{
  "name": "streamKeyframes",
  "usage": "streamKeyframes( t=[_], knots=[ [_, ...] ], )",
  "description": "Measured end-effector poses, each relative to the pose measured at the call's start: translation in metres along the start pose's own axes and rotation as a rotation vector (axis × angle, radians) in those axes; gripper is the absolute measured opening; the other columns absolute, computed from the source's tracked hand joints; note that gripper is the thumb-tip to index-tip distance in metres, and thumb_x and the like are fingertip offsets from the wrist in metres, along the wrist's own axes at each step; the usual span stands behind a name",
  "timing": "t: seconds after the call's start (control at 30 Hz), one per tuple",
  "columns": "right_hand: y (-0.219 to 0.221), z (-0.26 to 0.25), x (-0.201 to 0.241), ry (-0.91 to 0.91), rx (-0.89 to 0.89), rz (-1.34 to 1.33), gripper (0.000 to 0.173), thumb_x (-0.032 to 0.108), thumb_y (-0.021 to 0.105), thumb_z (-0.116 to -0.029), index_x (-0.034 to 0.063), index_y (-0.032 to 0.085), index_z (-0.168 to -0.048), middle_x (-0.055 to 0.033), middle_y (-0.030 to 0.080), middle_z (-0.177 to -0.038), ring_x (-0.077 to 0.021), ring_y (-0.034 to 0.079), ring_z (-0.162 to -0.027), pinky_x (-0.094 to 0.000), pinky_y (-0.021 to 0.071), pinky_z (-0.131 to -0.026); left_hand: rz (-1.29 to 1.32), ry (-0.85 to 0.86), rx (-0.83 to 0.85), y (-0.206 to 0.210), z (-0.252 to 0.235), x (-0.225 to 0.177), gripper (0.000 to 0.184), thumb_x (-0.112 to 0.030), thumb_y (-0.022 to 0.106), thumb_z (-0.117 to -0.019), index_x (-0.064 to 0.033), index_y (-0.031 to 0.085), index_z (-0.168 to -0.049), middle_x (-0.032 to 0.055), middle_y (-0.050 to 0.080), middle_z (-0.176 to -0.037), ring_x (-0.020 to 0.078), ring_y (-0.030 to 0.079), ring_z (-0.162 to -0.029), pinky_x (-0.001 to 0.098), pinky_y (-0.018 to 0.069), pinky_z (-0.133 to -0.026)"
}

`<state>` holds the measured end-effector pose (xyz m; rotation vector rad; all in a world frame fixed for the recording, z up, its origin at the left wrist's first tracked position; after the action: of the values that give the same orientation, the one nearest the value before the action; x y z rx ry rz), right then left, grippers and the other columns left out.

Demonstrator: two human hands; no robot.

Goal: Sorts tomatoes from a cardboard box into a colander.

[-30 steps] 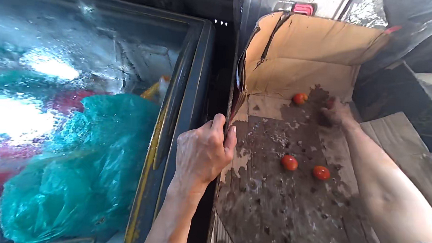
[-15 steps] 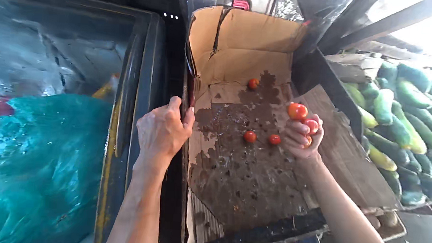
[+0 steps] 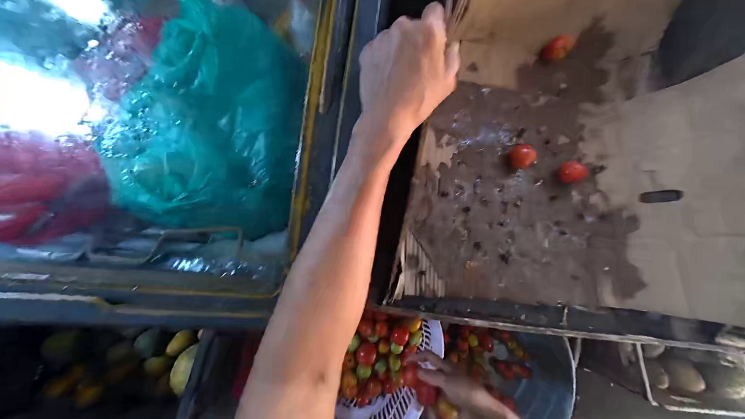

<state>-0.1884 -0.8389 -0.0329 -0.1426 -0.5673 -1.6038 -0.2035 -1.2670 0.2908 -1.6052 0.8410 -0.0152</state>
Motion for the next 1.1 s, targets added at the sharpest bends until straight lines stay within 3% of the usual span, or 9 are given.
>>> streamKeyframes(
  t=[0.07,0.13,0.3,0.4,0.5,0.63,0.83,1.0,1.1],
  knots=[
    [-0.003,-0.017,0.007,-0.074,-0.06,0.277,0.062,0.027,0.053,-0.1058,0.0123,0.029,-0.161,-0.0197,0.057,-0.142,-0.0256,0.062,-0.122,-0.044,0.0501,-0.103,0.009,0.003,-0.007,-0.001,0.0,-0.002,0.038,-0.036,0.051,-0.1049,-0.003,0.065,-0.118,0.0227,0.071,-0.1,0.0439,0.069,-0.101,0.0616,0.0513,-0.08],
    [0.014,-0.011,0.033,-0.244,0.042,0.759,0.074,0.03,0.058,-0.1043,0.0053,0.021,-0.163,-0.0279,0.032,-0.162,-0.041,0.033,-0.151,-0.0562,0.0251,-0.124,0.018,0.006,-0.012,0.0,0.002,-0.002,0.039,-0.035,0.051,-0.1049,-0.0002,0.064,-0.116,0.0254,0.07,-0.097,0.0473,0.069,-0.098,0.0633,0.0508,-0.078],
    [0.041,0.119,0.176,-0.754,0.356,0.882,0.041,0.025,0.061,-0.1024,0.0091,0.063,-0.141,-0.0115,0.071,-0.127,-0.0223,0.071,-0.111,-0.0427,0.0559,-0.098,0.02,0.01,-0.043,-0.001,0.0,-0.001,0.043,-0.037,0.053,-0.1043,0.0013,0.063,-0.122,0.027,0.07,-0.092,0.0486,0.069,-0.093,0.0641,0.0506,-0.075],
    [-0.058,0.18,0.297,-1.024,-0.215,0.764,0.029,0.026,0.054,-0.1054,0.0091,0.072,-0.121,-0.0011,0.076,-0.106,-0.0084,0.072,-0.094,-0.0292,0.0621,-0.084,0.041,0.024,-0.061,-0.002,0.0,-0.001,0.044,-0.036,0.055,-0.1041,0.0026,0.062,-0.123,0.0274,0.069,-0.089,0.0497,0.069,-0.088,0.0645,0.0503,-0.073],
    [-0.203,0.182,0.356,-0.723,-1.034,1.146,0.024,0.018,0.065,-0.0997,0.0094,0.073,-0.121,-0.0166,0.068,-0.122,-0.0325,0.068,-0.105,-0.0539,0.055,-0.087,0.047,0.034,-0.071,-0.002,0.0,0.0,0.041,-0.034,0.056,-0.1037,0.0031,0.063,-0.12,0.0264,0.068,-0.085,0.0485,0.07,-0.084,0.0629,0.0507,-0.069],
    [-0.276,0.15,0.359,-0.458,-1.003,1.333,0.046,0.007,0.074,-0.089,0.0092,0.066,-0.134,-0.0267,0.059,-0.137,-0.049,0.058,-0.124,-0.0667,0.0444,-0.104,0.056,0.025,-0.078,-0.003,0.001,0.0,0.038,-0.032,0.057,-0.1033,0.0025,0.064,-0.118,0.0251,0.069,-0.083,0.0473,0.07,-0.08,0.0616,0.0514,-0.066],
    [-0.305,0.162,0.4,-0.87,-0.861,0.286,0.028,0.009,0.047,-0.1052,0.0039,0.052,-0.132,-0.0054,0.067,-0.103,-0.0112,0.067,-0.075,-0.0283,0.0588,-0.068,0.057,0.058,-0.147,-0.005,0.007,-0.001,0.033,-0.029,0.059,-0.1028,0.0019,0.065,-0.114,0.0203,0.067,-0.075,0.0417,0.07,-0.071,0.0554,0.0513,-0.058],
    [-0.347,0.126,0.463,-0.926,-0.764,-0.488,0.037,0.047,0.035,-0.11,0.0151,0.052,-0.119,-0.0033,0.064,-0.091,-0.0137,0.065,-0.072,-0.0283,0.0571,-0.063,0.091,0.074,-0.202,-0.005,0.006,0.001,0.03,-0.03,0.063,-0.0992,-0.0011,0.067,-0.107,0.0139,0.065,-0.068,0.0345,0.068,-0.061,0.0487,0.0513,-0.052],
    [-0.358,0.117,0.508,-0.987,-0.934,-0.548,0.024,0.039,0.048,-0.1058,0.0155,0.051,-0.113,-0.0024,0.061,-0.086,-0.0136,0.062,-0.069,-0.031,0.0561,-0.062,0.107,0.065,-0.214,-0.005,0.005,0.001,0.029,-0.03,0.063,-0.0981,-0.0022,0.069,-0.104,0.0116,0.065,-0.068,0.0311,0.068,-0.06,0.0468,0.051,-0.051]
  ],
)
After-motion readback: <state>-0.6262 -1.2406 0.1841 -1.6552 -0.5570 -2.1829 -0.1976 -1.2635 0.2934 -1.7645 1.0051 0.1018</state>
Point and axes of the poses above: each hand's wrist, its own z-axis away from the middle knuckle, its own y-axis out of the palm, x = y × z, the point moved 10 cm from there along -z, towards the middle knuckle
